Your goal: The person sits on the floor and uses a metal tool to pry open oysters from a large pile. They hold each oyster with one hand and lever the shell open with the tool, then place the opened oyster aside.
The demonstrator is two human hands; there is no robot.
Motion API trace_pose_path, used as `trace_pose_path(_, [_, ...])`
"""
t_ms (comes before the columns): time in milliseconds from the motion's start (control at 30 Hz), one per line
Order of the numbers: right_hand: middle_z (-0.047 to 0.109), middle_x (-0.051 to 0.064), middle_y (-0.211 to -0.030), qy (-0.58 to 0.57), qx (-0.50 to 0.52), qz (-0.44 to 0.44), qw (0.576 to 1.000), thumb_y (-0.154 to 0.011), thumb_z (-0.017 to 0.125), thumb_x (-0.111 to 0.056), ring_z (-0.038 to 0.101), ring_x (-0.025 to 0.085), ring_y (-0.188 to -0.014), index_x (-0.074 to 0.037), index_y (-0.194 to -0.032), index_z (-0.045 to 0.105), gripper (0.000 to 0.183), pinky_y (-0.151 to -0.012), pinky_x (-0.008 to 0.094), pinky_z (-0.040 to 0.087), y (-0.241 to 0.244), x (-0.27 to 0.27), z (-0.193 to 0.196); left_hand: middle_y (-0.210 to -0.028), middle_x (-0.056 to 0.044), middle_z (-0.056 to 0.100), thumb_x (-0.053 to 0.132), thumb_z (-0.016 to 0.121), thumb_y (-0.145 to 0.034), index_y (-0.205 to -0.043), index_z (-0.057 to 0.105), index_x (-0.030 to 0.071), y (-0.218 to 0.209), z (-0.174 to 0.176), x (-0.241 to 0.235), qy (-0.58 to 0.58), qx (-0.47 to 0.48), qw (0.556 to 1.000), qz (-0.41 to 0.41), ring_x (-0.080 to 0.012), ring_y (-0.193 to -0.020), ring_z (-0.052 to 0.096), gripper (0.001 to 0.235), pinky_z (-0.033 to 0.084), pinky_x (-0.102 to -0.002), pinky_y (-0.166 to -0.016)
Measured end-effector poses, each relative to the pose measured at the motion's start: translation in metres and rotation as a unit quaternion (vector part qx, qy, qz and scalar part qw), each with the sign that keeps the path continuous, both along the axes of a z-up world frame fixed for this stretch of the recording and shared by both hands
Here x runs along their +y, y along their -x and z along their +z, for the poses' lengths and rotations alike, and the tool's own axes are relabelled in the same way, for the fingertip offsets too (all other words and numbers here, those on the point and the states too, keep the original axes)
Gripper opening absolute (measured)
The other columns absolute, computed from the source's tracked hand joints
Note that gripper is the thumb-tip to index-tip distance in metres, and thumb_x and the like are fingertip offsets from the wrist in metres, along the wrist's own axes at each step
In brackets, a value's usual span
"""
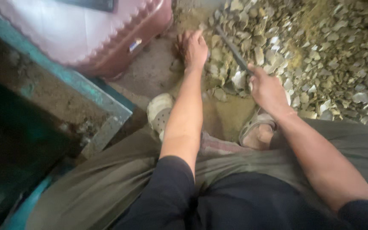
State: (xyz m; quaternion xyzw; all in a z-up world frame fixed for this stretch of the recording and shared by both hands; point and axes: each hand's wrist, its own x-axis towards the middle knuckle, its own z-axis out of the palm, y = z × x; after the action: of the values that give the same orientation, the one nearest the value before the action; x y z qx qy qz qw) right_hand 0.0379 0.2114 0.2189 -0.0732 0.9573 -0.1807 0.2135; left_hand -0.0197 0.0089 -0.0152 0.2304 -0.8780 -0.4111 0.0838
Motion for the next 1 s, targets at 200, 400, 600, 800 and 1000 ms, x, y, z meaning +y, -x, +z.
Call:
trace_pose_path(200, [0.069,0.027,-0.085,0.008,0.022,-0.012,1.000,-0.105,0.056,-0.023,0.067,0.051,-0.080,-0.021,-0.140,0.059,0.036,-0.073,0.060,0.052,-0.012,0.013,-0.003,-0.113,-0.008,0.069,0.011,0.069,-0.076,-0.092,0.082,0.020,0.001,0.006,0.020,0.000,-0.016,0.999,-0.049,-0.0360,-0.120,0.053,0.023,0.023,-0.068,-0.114])
trace_pose_path(400, [0.071,0.028,-0.092,0.004,-0.004,0.018,1.000,-0.100,0.058,-0.021,0.067,0.052,-0.084,-0.022,-0.142,0.058,0.042,-0.076,0.061,0.051,-0.001,0.023,-0.009,-0.111,-0.013,0.067,0.005,0.064,-0.087,-0.100,0.076,0.015,0.000,-0.029,0.003,-0.015,0.076,0.996,0.049,-0.0358,-0.115,0.057,0.020,0.045,-0.046,-0.103])
trace_pose_path(600, [0.070,0.030,-0.095,-0.027,-0.038,0.002,0.999,-0.102,0.057,-0.025,0.065,0.053,-0.090,-0.023,-0.145,0.057,0.044,-0.079,0.062,0.049,-0.010,0.037,-0.028,-0.110,-0.019,0.065,0.015,0.078,-0.083,-0.102,0.077,0.012,-0.032,-0.063,-0.044,0.051,0.089,0.994,0.046,-0.0387,-0.111,0.057,0.019,0.041,-0.049,-0.104])
trace_pose_path(800, [0.069,0.019,-0.081,0.106,-0.044,-0.087,0.990,-0.099,0.065,-0.030,0.065,0.034,-0.075,-0.017,-0.146,0.059,0.050,-0.071,0.047,0.051,-0.035,0.040,0.009,-0.134,-0.014,0.062,0.018,0.086,-0.073,-0.135,0.063,0.009,-0.089,-0.010,-0.038,-0.084,-0.002,0.995,-0.045,-0.0306,-0.127,0.060,0.066,0.047,-0.040,-0.112])
trace_pose_path(1000, [0.053,0.001,-0.076,0.403,-0.367,-0.371,0.752,-0.098,0.055,-0.014,0.036,0.008,-0.050,-0.016,-0.143,0.047,0.046,-0.039,0.027,0.024,-0.081,0.048,-0.011,-0.142,-0.024,0.053,0.029,0.092,-0.070,-0.124,0.065,0.006,-0.093,0.029,-0.030,-0.047,-0.115,0.985,0.118,-0.0420,-0.127,0.055,0.065,0.047,-0.047,-0.104])
